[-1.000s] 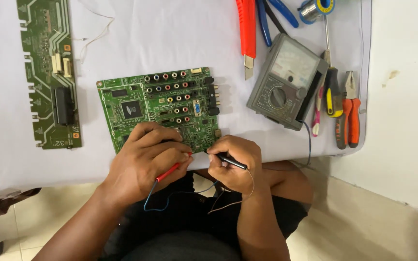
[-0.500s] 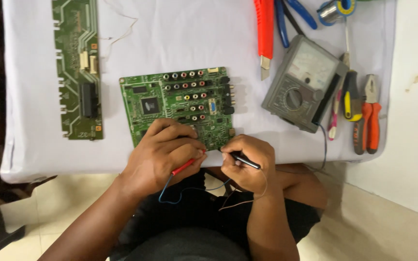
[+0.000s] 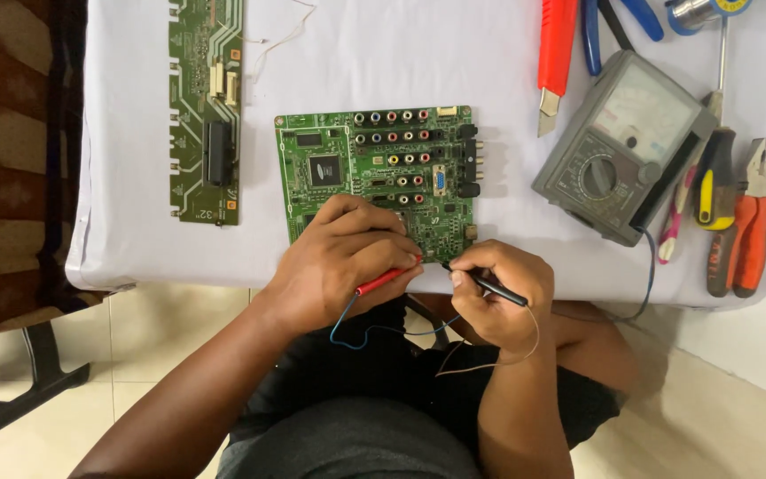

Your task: Testing a printed circuit board using a multimeter to diagnose faults

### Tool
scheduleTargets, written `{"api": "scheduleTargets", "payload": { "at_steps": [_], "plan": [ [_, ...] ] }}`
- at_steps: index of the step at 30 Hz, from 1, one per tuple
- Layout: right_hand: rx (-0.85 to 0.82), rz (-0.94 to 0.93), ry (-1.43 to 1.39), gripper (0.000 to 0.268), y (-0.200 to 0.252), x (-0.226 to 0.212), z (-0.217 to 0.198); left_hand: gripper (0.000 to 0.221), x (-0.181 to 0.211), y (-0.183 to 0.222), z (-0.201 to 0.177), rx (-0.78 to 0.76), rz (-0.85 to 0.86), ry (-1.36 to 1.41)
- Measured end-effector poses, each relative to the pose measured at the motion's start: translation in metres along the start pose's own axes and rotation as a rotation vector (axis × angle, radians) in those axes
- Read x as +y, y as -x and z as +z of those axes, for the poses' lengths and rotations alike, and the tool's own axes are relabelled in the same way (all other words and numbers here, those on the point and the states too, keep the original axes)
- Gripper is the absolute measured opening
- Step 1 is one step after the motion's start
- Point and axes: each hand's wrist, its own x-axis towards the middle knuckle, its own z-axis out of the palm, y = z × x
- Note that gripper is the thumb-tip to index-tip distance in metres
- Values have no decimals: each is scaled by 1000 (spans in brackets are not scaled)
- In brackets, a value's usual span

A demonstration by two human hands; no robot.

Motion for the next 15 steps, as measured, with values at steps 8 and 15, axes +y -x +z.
{"api": "scheduleTargets", "payload": {
  "at_steps": [8,15],
  "plan": [
    [-20,-29,23,15,-6,-5,1,9,-3,3,1,-26,34,-65],
    [-34,-29,49,15,-6,-9,2,12,-3,3,0,-35,48,-85]
  ]
}}
